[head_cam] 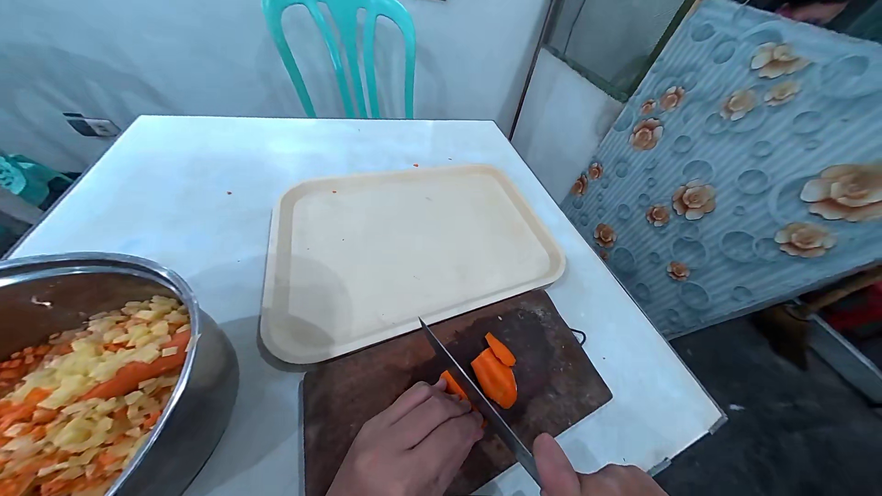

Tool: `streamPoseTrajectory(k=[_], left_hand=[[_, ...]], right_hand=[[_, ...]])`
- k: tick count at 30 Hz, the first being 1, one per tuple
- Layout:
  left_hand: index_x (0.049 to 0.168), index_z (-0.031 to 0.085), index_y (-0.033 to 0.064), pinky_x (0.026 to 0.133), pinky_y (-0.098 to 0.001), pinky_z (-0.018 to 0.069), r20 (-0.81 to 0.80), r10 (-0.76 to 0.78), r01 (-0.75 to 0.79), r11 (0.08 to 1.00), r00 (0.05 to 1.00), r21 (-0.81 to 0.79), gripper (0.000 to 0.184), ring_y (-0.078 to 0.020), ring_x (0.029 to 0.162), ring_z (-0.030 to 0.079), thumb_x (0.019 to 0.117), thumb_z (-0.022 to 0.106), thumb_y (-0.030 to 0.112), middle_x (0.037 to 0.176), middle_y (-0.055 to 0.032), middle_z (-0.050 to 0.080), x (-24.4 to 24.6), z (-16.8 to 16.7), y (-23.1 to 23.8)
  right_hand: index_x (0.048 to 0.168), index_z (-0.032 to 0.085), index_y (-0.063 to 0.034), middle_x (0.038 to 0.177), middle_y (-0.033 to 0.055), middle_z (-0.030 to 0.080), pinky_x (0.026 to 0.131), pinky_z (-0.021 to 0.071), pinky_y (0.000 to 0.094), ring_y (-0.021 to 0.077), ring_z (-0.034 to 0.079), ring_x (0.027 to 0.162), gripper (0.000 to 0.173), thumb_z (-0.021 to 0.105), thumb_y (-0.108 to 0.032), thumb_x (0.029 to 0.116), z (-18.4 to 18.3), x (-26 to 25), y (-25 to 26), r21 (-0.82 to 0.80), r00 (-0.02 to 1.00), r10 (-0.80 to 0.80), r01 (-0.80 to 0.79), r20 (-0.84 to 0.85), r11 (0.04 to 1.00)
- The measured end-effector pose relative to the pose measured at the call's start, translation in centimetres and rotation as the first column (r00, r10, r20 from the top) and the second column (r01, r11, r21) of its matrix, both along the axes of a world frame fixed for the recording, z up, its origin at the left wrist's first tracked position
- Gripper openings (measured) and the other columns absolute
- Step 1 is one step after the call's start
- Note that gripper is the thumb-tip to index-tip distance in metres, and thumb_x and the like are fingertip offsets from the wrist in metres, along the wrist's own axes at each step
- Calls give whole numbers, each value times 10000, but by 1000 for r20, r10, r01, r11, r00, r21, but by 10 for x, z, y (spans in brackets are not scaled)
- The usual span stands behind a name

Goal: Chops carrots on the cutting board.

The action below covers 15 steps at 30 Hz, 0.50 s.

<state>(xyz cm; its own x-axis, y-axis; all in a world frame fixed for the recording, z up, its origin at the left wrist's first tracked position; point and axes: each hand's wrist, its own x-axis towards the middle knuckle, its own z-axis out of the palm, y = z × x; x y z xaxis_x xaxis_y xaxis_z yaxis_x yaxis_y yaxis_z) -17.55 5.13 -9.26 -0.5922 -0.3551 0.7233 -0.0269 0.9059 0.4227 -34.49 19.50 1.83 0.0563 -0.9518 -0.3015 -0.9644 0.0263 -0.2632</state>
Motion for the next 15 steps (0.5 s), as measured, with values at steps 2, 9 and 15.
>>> streamPoseTrajectory(k=[2, 9, 15], left_hand=[[915, 748, 88, 987, -233, 532, 21, -6, 5, 1000, 1000, 14, 85, -118, 968, 706, 965, 716, 149, 912, -33, 746, 1, 3, 0], [907, 757, 70, 1028, -245, 508, 63, -20, 17, 999, 998, 40, 65, -129, 959, 709, 943, 741, 121, 895, -53, 744, -1, 8, 2], [921, 763, 56, 1002, -261, 527, 81, -38, 34, 998, 996, 57, 79, -166, 946, 723, 957, 720, 112, 887, -92, 751, 2, 8, 1]], right_hand=[[1235, 531, 84, 606, 164, 595, 523, 538, 491, 386, 679, 592, 294, 421, -143, 1083, 4, -2, -3, 48, 1000, 2, -4, 26, 999], [1378, 432, 78, 753, 224, 655, 676, 559, 551, 446, 711, 789, 354, 376, -141, 1106, 29, -3, -23, 351, 998, -38, 21, 42, 936], [1389, 424, 53, 780, 224, 656, 686, 556, 554, 441, 708, 807, 340, 404, -97, 1085, 38, -5, -32, 401, 998, -24, 1, 54, 916]])
